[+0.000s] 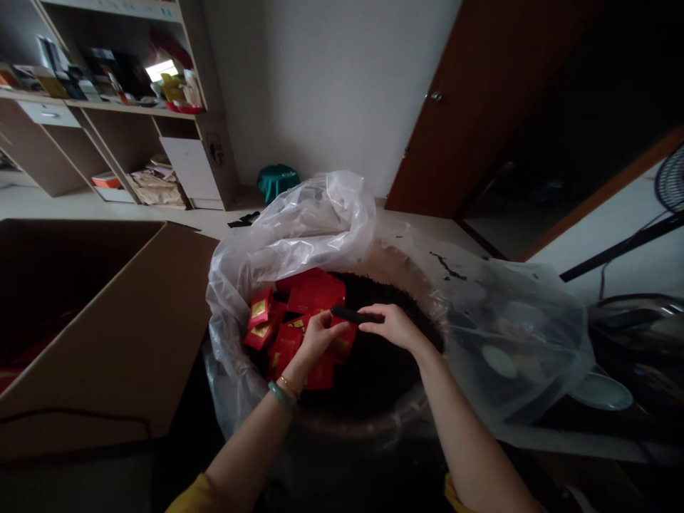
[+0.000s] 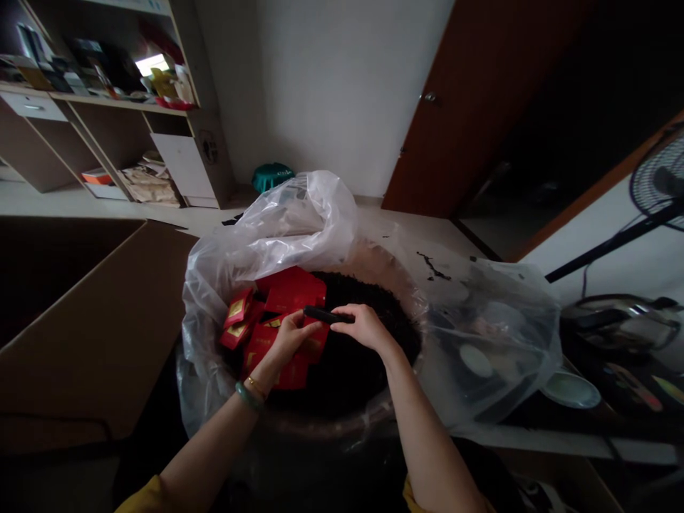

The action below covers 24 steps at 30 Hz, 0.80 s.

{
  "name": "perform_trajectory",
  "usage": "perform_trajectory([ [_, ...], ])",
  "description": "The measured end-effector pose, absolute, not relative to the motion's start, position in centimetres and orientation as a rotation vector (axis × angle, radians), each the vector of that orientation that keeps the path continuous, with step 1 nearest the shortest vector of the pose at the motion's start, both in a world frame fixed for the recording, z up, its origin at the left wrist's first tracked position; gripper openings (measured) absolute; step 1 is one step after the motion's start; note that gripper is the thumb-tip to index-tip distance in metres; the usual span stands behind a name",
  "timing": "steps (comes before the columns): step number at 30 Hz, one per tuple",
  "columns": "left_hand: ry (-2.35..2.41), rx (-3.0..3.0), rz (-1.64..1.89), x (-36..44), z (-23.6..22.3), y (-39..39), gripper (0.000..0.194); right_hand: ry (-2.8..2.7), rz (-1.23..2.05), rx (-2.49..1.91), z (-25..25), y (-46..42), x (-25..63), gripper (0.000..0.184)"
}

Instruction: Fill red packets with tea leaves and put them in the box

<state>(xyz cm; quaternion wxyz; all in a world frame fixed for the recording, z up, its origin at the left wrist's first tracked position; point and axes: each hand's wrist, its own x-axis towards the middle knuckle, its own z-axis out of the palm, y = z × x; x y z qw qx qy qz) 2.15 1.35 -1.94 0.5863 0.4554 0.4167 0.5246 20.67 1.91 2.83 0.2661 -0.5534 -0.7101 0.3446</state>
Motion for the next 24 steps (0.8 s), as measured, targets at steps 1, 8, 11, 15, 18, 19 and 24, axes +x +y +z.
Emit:
perform_trajectory([
  [1, 0.995, 1.047, 1.234, 2.2, -2.0, 1.4, 0.031, -1.897, 0.954, -1.487, 2.6, 2.0, 20.9, 0.035],
  [8, 1.061, 0.915, 1.328, 2.2, -1.6, 1.2, 0.031, -1.761, 0.826, -1.707, -0.7, 2.9, 24.4, 0.042],
  [11, 1.087, 0.919, 1.336, 2.1, -1.8, 1.2, 0.036, -1.784, 0.65, -1.829, -1.9, 2.8, 24.4, 0.04],
  [15, 1.073, 0.909, 1.331, 2.1, -2.2, 1.3, 0.044, -1.774, 0.553, -1.642, -1.8, 2.2, 21.5, 0.03],
  [18, 1.047, 0.869, 1.315, 2.1, -2.4, 1.3, 0.045, -1.719, 0.733, -1.439, -0.9, 1.7, 18.3, 0.036],
  [19, 1.037, 0.853, 1.302, 2.1, -2.4, 1.3, 0.045, -1.704, 0.762, -1.421, -0.7, 1.6, 17.4, 0.034],
  [24, 1.012, 0.793, 1.285, 2.0, -2.5, 1.2, 0.046, -1.625, 0.828, -1.477, -0.5, 1.7, 16.0, 0.027],
])
